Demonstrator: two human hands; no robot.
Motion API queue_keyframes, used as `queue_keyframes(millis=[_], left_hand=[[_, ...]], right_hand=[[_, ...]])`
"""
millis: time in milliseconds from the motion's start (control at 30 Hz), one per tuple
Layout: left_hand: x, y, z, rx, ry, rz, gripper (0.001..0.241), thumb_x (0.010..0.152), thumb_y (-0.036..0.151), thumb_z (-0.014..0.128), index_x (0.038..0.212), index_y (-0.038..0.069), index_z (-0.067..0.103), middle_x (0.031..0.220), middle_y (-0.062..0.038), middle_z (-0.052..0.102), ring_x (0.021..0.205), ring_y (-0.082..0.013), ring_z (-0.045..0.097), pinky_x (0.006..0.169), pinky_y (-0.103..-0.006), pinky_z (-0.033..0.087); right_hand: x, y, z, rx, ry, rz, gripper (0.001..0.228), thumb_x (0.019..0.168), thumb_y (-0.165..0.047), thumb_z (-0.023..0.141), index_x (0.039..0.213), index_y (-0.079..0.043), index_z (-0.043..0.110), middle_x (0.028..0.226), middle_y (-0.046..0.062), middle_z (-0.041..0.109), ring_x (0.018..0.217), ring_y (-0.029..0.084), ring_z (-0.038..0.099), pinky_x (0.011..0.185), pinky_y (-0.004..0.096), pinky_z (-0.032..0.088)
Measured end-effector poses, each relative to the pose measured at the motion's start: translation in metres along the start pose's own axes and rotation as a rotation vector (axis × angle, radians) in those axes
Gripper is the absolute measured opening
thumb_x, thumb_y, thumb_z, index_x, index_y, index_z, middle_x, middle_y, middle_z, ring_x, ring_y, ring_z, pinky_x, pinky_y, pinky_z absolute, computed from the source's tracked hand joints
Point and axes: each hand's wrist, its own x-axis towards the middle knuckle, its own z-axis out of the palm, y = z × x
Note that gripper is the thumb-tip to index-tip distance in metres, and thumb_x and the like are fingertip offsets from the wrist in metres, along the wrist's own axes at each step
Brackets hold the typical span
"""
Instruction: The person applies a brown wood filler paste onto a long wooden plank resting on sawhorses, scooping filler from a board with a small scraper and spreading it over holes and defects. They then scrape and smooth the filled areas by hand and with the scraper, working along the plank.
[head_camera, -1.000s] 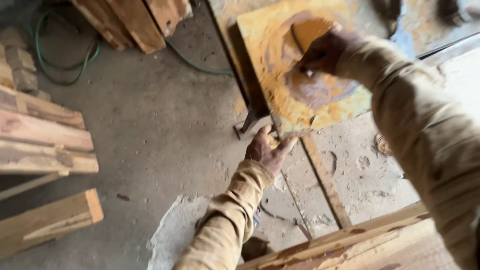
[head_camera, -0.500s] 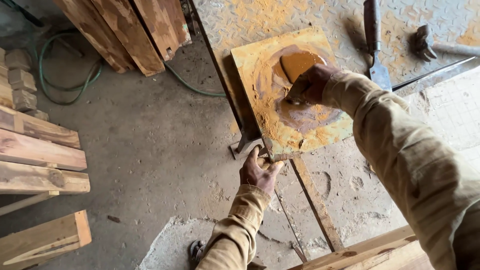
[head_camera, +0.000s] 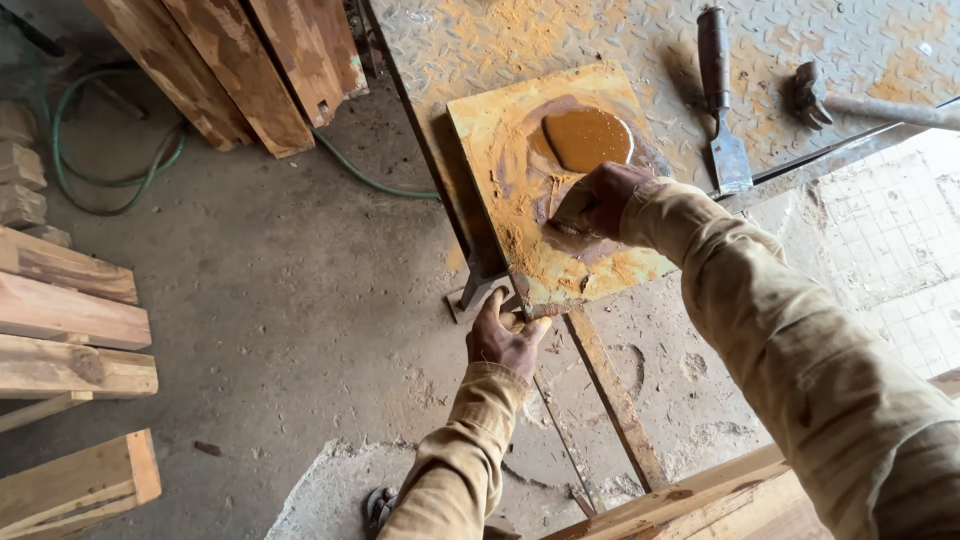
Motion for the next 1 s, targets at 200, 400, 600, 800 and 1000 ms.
queue_keyframes(millis=[200,400,600,800,1000], left_hand=[[-0.005,0.016,-0.010,0.068,-0.040,-0.019,0.099,0.075,0.023,0.085,0.157,0.017,0.029,0.153,-0.018,0.041,0.131,-0.0301,0.053,0.108,-0.0486,0.052],[0.014,-0.014,0.009,-0.074,0.011,0.029,0.101,0.073,0.017,0.084,0.157,0.018,0.029,0.157,-0.017,0.032,0.134,-0.0319,0.049,0.110,-0.0498,0.049],[-0.012,0.027,-0.013,0.056,-0.046,0.005,0.102,0.079,0.024,0.082,0.158,0.013,0.020,0.154,-0.018,0.042,0.133,-0.0324,0.053,0.110,-0.0464,0.050],[-0.027,0.049,-0.063,0.280,-0.201,0.095,0.085,0.087,0.033,0.073,0.153,0.001,0.030,0.126,-0.018,0.072,0.113,-0.0288,0.071,0.100,-0.0402,0.058],[-0.087,0.089,-0.136,0.301,-0.259,0.144,0.063,0.090,0.040,0.067,0.141,0.005,0.054,0.129,-0.017,0.070,0.117,-0.0257,0.068,0.097,-0.0423,0.057]], right_hand=[[-0.005,-0.007,0.007,-0.049,-0.028,0.095,0.012,0.084,-0.015,0.068,0.076,-0.015,0.077,0.069,0.005,0.071,0.064,0.017,0.062,0.065,0.037,0.051],[-0.005,0.002,0.023,-0.001,0.000,0.074,0.014,0.085,-0.027,0.075,0.095,-0.026,0.084,0.087,-0.001,0.080,0.077,0.015,0.074,0.073,0.034,0.057],[-0.043,0.004,0.023,0.127,-0.019,0.024,0.030,0.093,-0.021,0.061,0.116,-0.026,0.080,0.104,-0.004,0.082,0.087,0.014,0.077,0.079,0.032,0.063],[-0.165,0.033,0.068,1.017,0.078,-0.288,0.048,0.101,-0.030,0.059,0.133,0.006,0.062,0.132,0.018,0.071,0.118,0.026,0.070,0.101,0.041,0.058],[-0.311,-0.032,0.147,1.027,0.367,-0.051,0.049,0.105,-0.021,0.049,0.146,0.006,0.053,0.150,0.019,0.059,0.141,0.030,0.056,0.118,0.044,0.042]])
